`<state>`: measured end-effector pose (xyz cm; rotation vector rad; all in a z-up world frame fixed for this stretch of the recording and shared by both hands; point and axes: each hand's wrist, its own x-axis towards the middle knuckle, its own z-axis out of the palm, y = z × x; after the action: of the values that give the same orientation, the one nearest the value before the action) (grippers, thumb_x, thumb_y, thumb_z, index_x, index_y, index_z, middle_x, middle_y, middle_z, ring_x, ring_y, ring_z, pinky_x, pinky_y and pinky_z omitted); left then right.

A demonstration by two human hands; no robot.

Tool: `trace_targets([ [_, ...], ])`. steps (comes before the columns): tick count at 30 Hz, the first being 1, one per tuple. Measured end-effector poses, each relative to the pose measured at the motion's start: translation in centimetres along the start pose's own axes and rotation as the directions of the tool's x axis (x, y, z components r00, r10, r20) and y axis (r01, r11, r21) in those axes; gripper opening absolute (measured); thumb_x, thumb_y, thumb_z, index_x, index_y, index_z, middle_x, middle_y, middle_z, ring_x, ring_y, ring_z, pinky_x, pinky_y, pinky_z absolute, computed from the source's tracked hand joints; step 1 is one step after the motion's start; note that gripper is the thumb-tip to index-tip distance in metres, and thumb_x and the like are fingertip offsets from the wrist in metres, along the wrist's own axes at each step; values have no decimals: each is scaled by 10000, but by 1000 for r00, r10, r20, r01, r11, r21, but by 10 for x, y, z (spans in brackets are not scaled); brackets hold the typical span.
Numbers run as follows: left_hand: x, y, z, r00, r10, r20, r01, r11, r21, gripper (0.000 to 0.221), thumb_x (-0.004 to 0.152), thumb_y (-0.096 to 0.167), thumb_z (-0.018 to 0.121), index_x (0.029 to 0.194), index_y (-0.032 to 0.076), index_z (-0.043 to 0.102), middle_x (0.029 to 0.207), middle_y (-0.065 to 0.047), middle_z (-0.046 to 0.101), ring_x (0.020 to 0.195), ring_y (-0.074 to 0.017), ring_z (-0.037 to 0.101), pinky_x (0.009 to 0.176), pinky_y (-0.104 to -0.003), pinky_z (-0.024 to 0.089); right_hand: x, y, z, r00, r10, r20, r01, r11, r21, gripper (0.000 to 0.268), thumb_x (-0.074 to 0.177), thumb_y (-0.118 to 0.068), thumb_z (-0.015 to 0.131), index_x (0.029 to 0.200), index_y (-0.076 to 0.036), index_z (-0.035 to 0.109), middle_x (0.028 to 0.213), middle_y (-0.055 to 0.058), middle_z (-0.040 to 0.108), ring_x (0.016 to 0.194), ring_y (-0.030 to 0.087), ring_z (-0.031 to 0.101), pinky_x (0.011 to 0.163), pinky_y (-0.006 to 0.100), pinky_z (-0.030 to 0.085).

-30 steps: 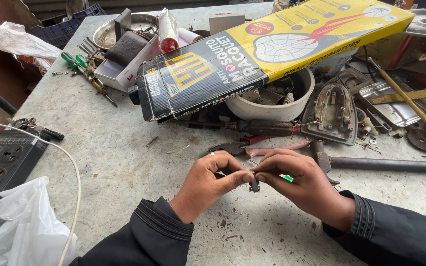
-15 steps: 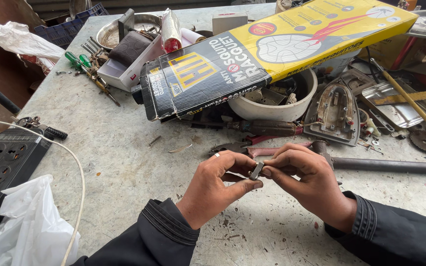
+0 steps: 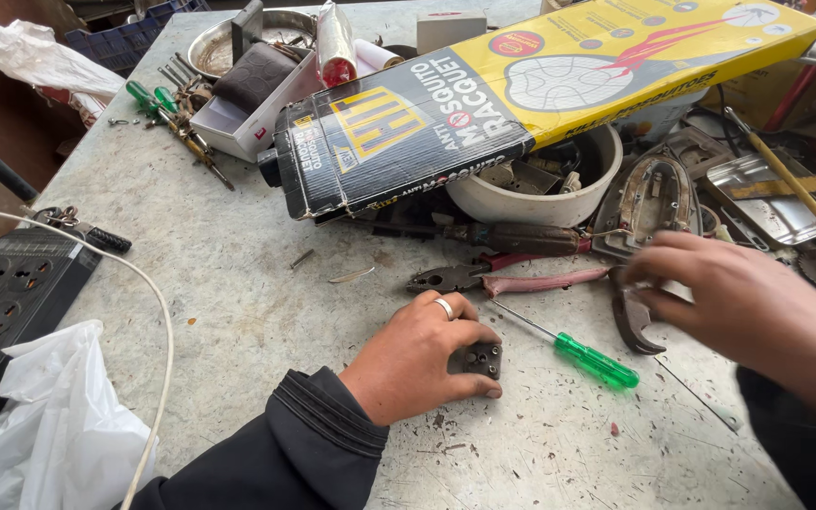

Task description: The person disassembles a small plastic electrical component by hand and using a screwdriver, then uses a hammer to force a metal part back into place before reassembling the unit.

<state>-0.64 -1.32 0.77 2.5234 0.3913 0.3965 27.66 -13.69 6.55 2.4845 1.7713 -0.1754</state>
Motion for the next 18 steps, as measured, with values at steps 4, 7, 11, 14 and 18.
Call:
trace_targets([
  [4,-1,-6,3,999,-17,44,21,997,-77,641,764,467,846,1260,96,680,1195,-99,647,1200,-303,533,1019,-431,460,9,48,24,981,79,176,-21,951,-308,552,834,-441,767,1337,-279,608,1295,-64,642,1278,151,606,1072,329,510],
  [7,-1,-12,3,999,-15,52,21,992,-126,589,768,404,847,1234,85,678,1228,-100,638,1242,-304,530,1043,-427,451,15,68,43,984,20,176,44,935,-351,606,818,-387,748,1380,-267,556,1339,-66,610,1306,146,588,1072,322,514],
  [11,-3,-14,-2,998,-22,63,29,993,-114,475,776,365,834,1157,101,728,1207,-81,663,1235,-294,544,1055,-420,448,14,65,37,987,-6,158,54,951,-303,520,879,-414,686,1360,-263,563,1316,-59,575,1259,155,590,1055,329,508],
  [14,-4,-13,-3,999,-24,44,28,994,-102,469,775,378,836,1150,114,738,1188,-74,671,1206,-282,560,1049,-411,458,2,59,23,983,94,159,-58,974,-221,380,1005,-385,608,1337,-200,607,1222,-5,649,1051,153,732,937,307,567],
  [18,-2,-17,-1,999,-35,35,38,995,-94,470,783,404,838,1152,129,745,1162,-74,672,1182,-266,569,1016,-397,475,-22,49,33,946,-162,-281,231,944,234,405,922,-278,670,1290,-114,631,1113,42,681,930,213,703,808,352,570],
])
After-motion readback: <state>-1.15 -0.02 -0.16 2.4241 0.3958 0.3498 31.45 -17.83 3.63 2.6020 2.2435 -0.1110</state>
